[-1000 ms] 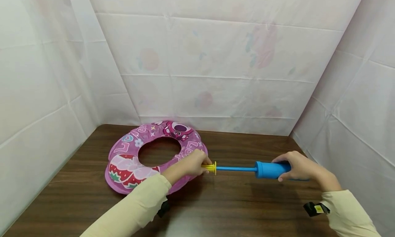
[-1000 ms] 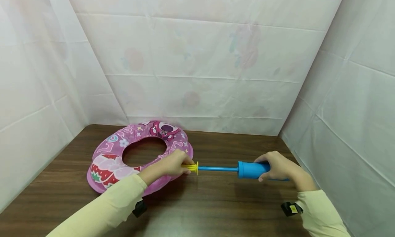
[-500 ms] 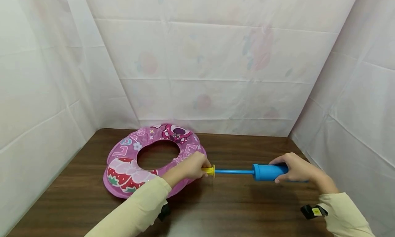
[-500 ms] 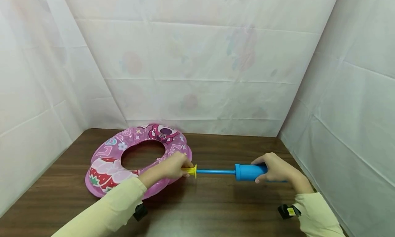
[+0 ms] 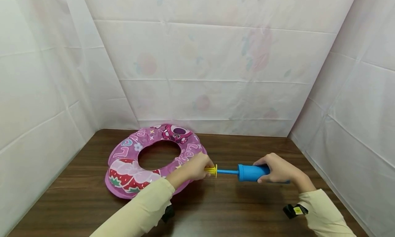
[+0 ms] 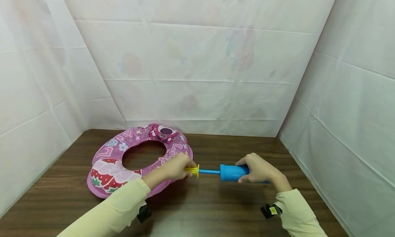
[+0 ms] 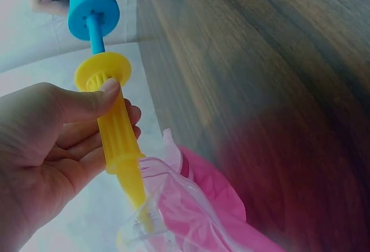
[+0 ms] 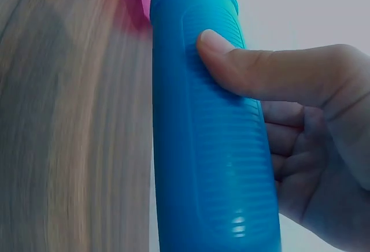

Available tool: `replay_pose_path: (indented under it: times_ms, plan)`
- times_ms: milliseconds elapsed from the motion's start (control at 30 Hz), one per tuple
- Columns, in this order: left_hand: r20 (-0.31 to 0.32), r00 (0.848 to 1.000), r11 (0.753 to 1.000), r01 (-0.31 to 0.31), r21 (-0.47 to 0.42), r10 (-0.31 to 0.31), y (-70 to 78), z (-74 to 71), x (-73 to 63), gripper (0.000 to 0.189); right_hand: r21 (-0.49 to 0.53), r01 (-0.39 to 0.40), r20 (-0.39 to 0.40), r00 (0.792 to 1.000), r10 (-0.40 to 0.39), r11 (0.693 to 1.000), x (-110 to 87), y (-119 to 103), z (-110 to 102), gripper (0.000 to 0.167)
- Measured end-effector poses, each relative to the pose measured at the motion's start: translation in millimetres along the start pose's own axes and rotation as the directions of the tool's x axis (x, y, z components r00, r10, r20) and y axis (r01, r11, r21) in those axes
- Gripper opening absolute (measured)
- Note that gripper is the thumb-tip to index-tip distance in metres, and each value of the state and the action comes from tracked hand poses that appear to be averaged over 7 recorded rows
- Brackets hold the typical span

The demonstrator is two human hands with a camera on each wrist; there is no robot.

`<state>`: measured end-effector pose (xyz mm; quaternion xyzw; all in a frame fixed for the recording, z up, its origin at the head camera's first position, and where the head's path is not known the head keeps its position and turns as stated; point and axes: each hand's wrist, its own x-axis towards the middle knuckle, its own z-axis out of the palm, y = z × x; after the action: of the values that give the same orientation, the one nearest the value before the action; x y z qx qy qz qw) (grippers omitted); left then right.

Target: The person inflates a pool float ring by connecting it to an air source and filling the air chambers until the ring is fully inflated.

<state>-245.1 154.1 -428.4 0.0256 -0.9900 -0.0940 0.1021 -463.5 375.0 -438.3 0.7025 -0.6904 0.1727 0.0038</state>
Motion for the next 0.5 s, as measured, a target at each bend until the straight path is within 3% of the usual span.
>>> replay_pose_path:
  times_ms: [333, 500]
  plan:
    - [0.01, 1.0, 0.999, 0.009, 0.044, -0.009, -0.4, 1.0, 1.3, 0.007, 0.043, 0.066, -0.008, 0.998, -0.066, 0.997, 39.6, -23, 21, 0.047]
    - [0.018, 1.0, 0.999, 0.013, 0.045, -0.013, 0.4, 2.3, 1.6, 0.01, 0.07, 0.077, -0.001, 0.997, -0.077, 0.995, 48.8, -29, 25, 0.046]
